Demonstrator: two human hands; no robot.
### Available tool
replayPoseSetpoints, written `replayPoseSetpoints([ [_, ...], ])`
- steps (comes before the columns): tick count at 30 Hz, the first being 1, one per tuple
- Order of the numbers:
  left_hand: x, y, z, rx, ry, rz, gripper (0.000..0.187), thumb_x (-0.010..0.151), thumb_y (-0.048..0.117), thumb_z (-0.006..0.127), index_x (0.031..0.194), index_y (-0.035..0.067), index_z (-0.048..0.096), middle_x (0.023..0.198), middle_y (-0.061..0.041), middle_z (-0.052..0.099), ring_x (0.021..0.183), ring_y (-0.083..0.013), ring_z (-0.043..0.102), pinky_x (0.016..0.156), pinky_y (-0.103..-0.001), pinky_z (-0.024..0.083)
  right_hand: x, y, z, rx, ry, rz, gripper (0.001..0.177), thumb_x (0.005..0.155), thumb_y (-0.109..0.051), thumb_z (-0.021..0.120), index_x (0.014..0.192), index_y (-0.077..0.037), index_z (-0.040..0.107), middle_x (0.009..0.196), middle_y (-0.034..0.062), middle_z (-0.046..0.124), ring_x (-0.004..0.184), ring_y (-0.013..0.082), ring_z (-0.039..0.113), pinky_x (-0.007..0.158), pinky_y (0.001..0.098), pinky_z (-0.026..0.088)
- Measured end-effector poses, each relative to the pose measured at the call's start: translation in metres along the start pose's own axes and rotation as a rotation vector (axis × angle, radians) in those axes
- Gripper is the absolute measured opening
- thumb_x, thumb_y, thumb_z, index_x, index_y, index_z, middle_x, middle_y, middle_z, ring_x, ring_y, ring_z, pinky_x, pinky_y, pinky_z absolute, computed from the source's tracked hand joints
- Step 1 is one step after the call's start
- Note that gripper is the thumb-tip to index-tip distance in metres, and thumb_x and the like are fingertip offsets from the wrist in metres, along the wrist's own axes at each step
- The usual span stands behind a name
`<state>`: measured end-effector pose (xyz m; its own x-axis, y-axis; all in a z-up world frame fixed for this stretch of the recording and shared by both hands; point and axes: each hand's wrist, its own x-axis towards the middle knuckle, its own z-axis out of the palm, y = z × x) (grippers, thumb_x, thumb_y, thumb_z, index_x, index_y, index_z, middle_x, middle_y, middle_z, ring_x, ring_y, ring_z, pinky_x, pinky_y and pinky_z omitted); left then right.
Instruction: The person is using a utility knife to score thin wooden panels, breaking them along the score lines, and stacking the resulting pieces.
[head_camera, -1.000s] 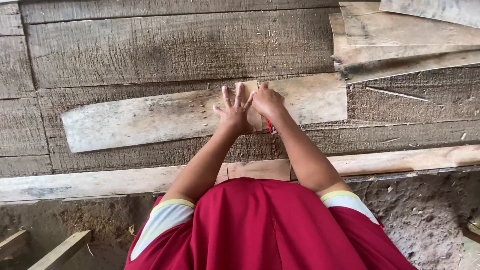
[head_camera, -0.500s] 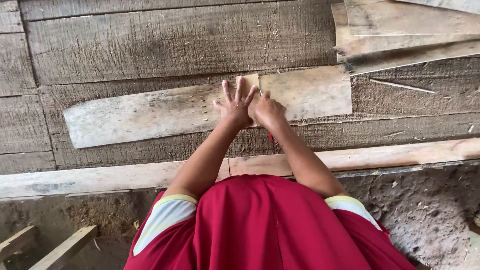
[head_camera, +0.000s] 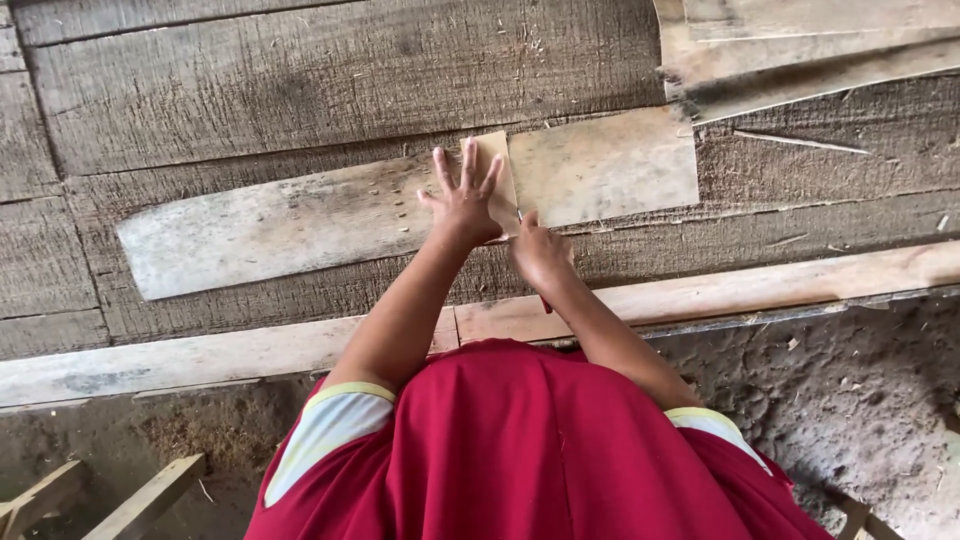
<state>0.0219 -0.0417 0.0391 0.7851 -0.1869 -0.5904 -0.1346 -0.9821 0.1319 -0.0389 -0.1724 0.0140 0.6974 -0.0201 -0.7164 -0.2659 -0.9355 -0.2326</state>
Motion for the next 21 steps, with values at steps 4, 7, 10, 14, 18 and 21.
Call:
replayPoseSetpoints([
  [4,-0.003,0.002,-0.002,0.041,-0.006,-0.007,0.122,0.072,0.045,0.086,0.166,0.038,0.009,0.171,-0.006,-0.016,0.148,-0.0557,-0.016,0.098,-0.086,0.032,-0.021,0.002,0.002,0.022,-0.012,0.006,0.032,0.103,-0.012,0.038,0.130,0.004,0.045,0.098,0.0269,0.072,0.102,0.0421,0.071,0.101,0.0602,0.047],
  [7,0.000,-0.003,0.012,0.034,0.006,-0.009,0.122,0.072,0.046,0.085,0.166,0.040,0.007,0.171,-0.005,-0.016,0.149,-0.0548,-0.017,0.099,-0.085,0.031,-0.029,0.006,0.015,0.040,-0.015,0.020,0.030,0.101,-0.012,0.041,0.127,0.003,0.045,0.095,0.0268,0.072,0.104,0.0432,0.070,0.101,0.0613,0.045],
  [10,0.009,-0.003,0.016,-0.027,0.037,0.043,0.118,0.074,0.059,0.081,0.166,0.037,0.011,0.171,-0.007,-0.015,0.149,-0.0555,-0.016,0.099,-0.089,0.028,-0.022,0.019,0.030,0.002,-0.032,0.011,0.032,0.098,-0.015,0.038,0.126,0.001,0.039,0.103,0.0318,0.070,0.112,0.0498,0.066,0.097,0.0616,0.044],
  [14,0.004,-0.006,0.014,-0.026,0.056,0.058,0.118,0.076,0.061,0.081,0.166,0.036,0.009,0.171,-0.010,-0.013,0.148,-0.0570,-0.015,0.094,-0.090,0.031,-0.033,0.012,0.018,0.016,-0.080,0.031,0.033,0.097,-0.020,0.034,0.125,-0.003,0.039,0.109,0.0322,0.070,0.115,0.0511,0.065,0.099,0.0612,0.045],
  [18,0.014,-0.009,0.021,-0.002,0.031,0.056,0.123,0.074,0.061,0.084,0.165,0.039,0.006,0.170,-0.010,-0.016,0.146,-0.0582,-0.015,0.091,-0.092,0.031,-0.019,0.021,0.029,-0.028,-0.095,0.017,0.036,0.097,-0.027,0.036,0.125,-0.005,0.039,0.109,0.0303,0.071,0.114,0.0502,0.066,0.097,0.0595,0.048],
  [21,0.020,-0.011,0.028,0.013,0.035,0.056,0.127,0.071,0.065,0.085,0.165,0.039,0.004,0.170,-0.009,-0.017,0.146,-0.0592,-0.015,0.090,-0.093,0.029,-0.019,0.024,0.031,-0.024,-0.075,0.017,0.037,0.097,-0.029,0.036,0.125,-0.006,0.040,0.111,0.0308,0.070,0.113,0.0499,0.066,0.096,0.0599,0.049],
])
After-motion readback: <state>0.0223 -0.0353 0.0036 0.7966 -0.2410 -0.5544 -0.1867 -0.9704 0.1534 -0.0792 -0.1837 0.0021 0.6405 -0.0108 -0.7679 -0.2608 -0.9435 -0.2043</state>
